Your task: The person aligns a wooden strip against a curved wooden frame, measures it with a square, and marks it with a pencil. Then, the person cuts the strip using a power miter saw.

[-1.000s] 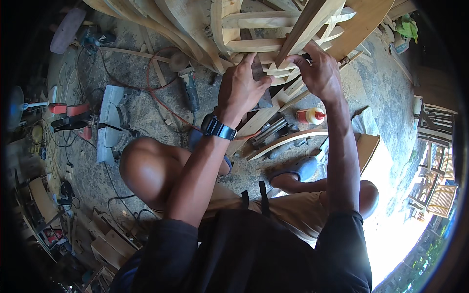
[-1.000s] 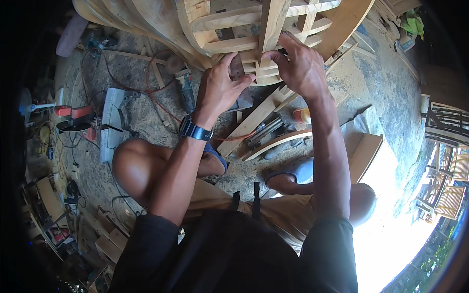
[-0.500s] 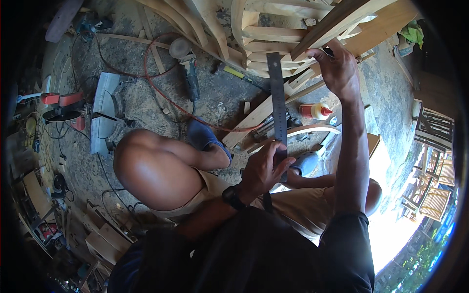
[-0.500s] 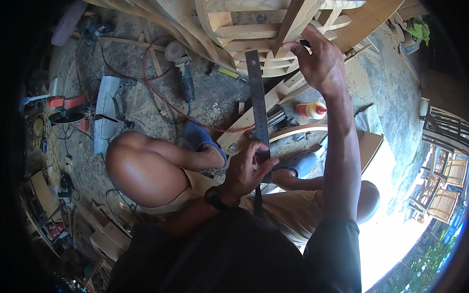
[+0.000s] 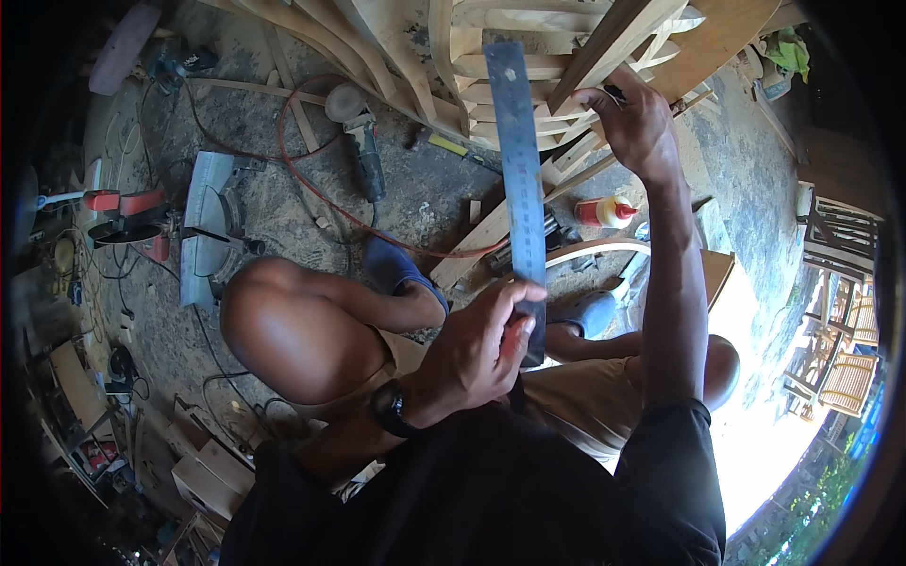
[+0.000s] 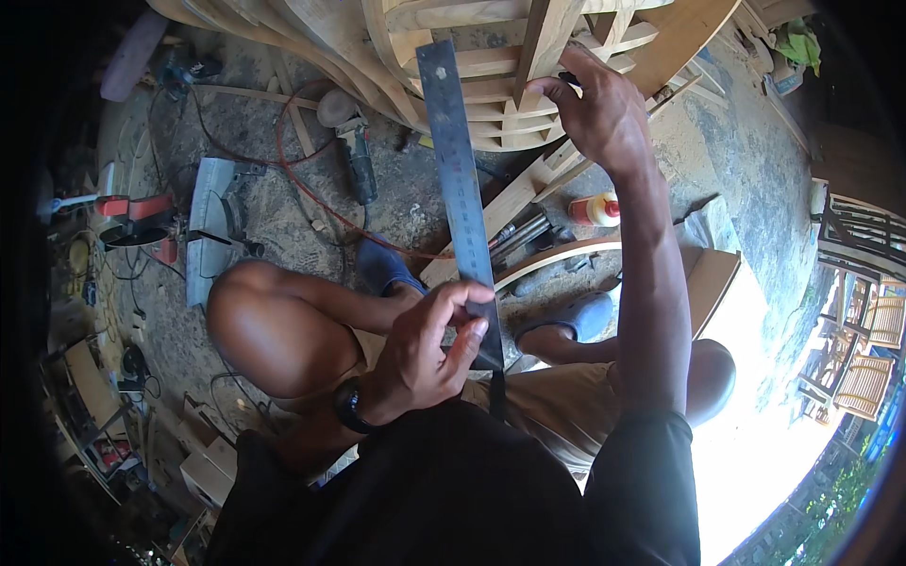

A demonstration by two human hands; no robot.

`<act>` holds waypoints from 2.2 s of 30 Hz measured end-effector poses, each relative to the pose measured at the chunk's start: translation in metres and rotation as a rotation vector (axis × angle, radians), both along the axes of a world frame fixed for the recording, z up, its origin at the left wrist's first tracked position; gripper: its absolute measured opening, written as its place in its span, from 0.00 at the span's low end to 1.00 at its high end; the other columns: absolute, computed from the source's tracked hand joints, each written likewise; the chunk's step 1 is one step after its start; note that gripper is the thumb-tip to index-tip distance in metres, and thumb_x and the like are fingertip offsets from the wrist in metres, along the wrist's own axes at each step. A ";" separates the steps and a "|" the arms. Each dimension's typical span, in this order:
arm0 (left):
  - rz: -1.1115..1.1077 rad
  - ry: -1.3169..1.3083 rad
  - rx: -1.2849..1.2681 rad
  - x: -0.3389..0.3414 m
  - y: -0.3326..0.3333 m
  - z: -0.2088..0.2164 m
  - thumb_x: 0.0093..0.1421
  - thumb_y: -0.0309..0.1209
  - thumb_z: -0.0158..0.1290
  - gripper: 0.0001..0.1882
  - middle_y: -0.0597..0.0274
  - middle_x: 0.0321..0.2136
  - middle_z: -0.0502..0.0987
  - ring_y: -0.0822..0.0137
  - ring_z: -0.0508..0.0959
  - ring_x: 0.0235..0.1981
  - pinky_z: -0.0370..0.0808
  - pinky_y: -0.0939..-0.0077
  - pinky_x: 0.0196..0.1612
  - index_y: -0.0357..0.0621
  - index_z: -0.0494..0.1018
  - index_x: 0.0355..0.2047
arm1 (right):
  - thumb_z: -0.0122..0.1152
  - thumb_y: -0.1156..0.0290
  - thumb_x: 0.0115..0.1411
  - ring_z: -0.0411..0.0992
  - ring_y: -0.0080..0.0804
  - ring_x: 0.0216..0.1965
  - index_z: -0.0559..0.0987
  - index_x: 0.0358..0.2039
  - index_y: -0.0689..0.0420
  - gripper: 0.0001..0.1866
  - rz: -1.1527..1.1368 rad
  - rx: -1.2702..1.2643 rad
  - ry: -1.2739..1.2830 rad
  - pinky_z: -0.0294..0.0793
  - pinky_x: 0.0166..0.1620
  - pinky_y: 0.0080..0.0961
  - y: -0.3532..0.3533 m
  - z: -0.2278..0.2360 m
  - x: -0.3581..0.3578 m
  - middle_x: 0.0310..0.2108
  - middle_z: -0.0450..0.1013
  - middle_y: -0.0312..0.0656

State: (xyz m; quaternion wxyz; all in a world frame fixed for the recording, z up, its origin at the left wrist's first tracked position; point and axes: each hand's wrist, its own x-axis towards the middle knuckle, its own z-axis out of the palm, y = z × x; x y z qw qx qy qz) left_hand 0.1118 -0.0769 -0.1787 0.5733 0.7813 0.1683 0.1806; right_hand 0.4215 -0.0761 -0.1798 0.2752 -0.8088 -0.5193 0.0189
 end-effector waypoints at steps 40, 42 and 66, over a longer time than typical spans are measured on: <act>-0.109 0.350 -0.677 0.013 -0.029 -0.005 0.62 0.19 0.55 0.45 0.58 0.34 0.80 0.75 0.79 0.33 0.77 0.79 0.38 0.38 0.39 0.71 | 0.65 0.50 0.62 0.77 0.55 0.39 0.80 0.47 0.50 0.19 -0.009 0.033 -0.029 0.75 0.41 0.46 -0.002 0.000 0.000 0.35 0.80 0.47; -0.124 0.353 -0.678 0.013 -0.030 -0.015 0.61 0.21 0.55 0.43 0.56 0.33 0.81 0.71 0.79 0.31 0.77 0.74 0.37 0.36 0.42 0.70 | 0.64 0.50 0.62 0.76 0.58 0.42 0.79 0.45 0.50 0.19 -0.012 0.021 -0.022 0.75 0.43 0.49 -0.002 0.001 0.000 0.36 0.80 0.49; -0.186 -0.109 -0.957 0.147 0.133 -0.041 0.60 0.24 0.61 0.30 0.63 0.37 0.78 0.76 0.78 0.33 0.78 0.82 0.32 0.41 0.61 0.60 | 0.67 0.52 0.62 0.78 0.52 0.40 0.83 0.48 0.49 0.19 -0.010 0.000 0.024 0.76 0.43 0.42 0.000 0.006 -0.002 0.38 0.81 0.47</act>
